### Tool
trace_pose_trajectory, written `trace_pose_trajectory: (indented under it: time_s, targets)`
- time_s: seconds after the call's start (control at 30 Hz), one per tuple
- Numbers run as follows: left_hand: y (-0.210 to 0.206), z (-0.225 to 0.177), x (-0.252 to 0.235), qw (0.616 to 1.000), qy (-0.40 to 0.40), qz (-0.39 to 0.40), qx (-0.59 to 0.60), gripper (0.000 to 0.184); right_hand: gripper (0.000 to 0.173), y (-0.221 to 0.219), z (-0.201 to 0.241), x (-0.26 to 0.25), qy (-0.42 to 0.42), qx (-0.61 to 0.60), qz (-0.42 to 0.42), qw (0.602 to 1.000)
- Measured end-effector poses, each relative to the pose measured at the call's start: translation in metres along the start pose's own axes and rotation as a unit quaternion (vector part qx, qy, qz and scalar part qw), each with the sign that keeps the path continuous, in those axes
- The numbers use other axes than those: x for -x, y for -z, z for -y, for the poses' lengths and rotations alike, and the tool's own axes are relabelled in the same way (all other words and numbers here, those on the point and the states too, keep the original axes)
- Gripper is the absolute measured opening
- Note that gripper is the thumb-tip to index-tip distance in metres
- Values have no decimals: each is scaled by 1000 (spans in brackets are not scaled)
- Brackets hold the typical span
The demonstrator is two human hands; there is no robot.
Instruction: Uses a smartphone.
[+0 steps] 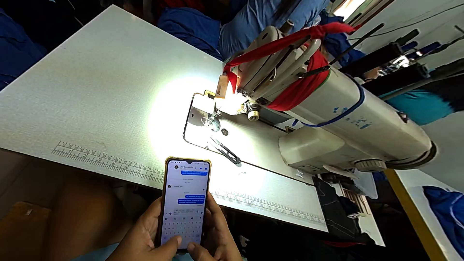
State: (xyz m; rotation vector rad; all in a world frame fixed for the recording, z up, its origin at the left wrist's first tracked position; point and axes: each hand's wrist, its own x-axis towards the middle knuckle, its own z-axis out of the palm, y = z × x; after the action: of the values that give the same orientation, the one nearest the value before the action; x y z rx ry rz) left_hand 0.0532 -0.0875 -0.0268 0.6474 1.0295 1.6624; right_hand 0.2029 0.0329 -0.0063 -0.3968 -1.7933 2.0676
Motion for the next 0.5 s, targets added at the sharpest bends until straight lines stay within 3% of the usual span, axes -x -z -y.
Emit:
trace_pose_trajectory:
  time_s: [0.13,0.23,0.33,0.5]
  targets:
    - [0,0,0,1000,-8,-3,-12,68,91,-1,-2,0,0,13,-8,1000]
    - [9,0,0,997,-19,65,25,67,89,0,-1,-1,-3,17,-15,1000]
    - [10,-1,-1,996,-15,81,42,56,88,2,-1,0,10,0,-14,1000]
    - [9,1,-2,994,-10,95,50,59,78,-16,-4,-3,25,58,-120,991]
